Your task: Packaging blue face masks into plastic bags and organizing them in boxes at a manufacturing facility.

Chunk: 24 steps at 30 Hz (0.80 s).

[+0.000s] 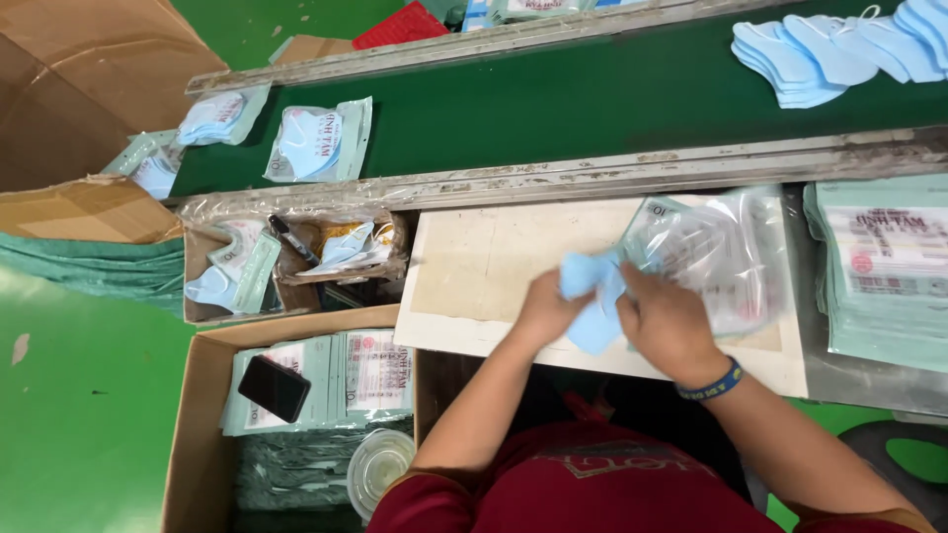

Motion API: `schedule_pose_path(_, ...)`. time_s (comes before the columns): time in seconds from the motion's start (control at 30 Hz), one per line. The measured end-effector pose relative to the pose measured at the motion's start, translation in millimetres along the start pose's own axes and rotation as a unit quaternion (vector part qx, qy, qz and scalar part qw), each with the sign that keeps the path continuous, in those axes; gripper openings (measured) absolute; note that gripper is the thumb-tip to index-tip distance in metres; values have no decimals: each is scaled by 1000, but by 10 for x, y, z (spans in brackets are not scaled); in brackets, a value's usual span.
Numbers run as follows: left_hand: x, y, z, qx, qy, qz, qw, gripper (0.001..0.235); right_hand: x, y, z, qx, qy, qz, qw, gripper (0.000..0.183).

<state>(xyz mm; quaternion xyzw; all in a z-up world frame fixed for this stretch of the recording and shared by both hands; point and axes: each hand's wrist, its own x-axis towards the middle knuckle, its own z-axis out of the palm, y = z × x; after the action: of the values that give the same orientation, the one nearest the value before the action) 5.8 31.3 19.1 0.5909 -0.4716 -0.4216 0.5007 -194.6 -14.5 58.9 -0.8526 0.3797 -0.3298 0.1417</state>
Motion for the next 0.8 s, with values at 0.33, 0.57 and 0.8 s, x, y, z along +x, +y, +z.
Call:
schedule_pose_path(0.33,-129,406,-75,150,-66,30,986,36,-38,-8,-31,3,4,17,1000,39)
schedule_pose_path(0.57,79,-381,274,-152,-30,7,988,23,-238,-300,224,-44,27,-74,996,60)
schedule_pose_path(0.8,-235,-329,518,-353,15,-95,931,33,-322,-167,174,122,44,-149,980,58)
